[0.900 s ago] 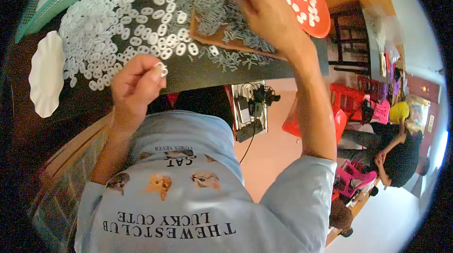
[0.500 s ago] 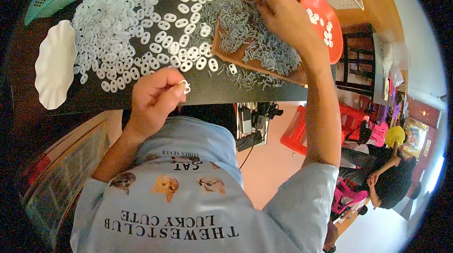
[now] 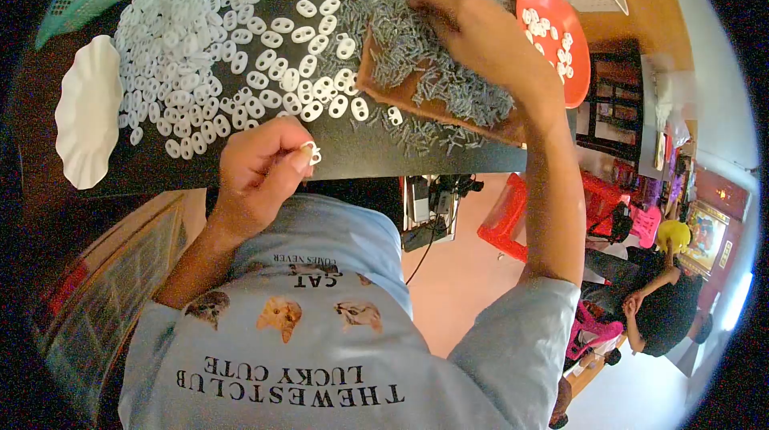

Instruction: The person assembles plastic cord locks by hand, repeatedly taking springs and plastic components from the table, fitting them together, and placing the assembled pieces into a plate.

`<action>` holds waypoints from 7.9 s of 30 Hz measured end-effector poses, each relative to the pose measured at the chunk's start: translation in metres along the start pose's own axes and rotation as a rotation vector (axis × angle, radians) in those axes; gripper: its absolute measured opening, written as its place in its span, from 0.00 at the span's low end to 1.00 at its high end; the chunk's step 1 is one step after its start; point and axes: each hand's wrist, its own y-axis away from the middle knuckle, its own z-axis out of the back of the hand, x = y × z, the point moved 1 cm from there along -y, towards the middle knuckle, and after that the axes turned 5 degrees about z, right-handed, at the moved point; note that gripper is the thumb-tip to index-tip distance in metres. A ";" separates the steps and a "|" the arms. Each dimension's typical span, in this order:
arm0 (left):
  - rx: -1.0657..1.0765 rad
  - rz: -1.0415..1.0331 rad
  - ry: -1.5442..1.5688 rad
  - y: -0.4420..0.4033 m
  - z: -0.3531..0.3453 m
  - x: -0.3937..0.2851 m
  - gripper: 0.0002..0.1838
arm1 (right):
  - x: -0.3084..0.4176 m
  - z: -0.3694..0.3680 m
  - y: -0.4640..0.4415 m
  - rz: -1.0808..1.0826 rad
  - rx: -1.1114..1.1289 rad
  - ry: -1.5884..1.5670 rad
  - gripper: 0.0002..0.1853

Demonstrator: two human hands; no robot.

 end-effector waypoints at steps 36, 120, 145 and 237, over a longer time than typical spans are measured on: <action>-0.014 -0.012 -0.023 0.001 0.002 -0.003 0.03 | -0.016 0.011 0.002 -0.127 0.107 0.076 0.09; -0.117 0.028 0.773 -0.004 0.017 0.007 0.14 | 0.137 -0.024 -0.014 -0.287 0.022 -0.986 0.06; -0.012 -0.324 0.221 0.017 0.014 0.006 0.06 | 0.103 -0.035 -0.054 -0.005 -0.013 -0.004 0.14; -0.077 -0.029 0.431 0.014 0.014 0.006 0.09 | 0.157 -0.002 -0.027 -0.349 -0.093 -0.778 0.04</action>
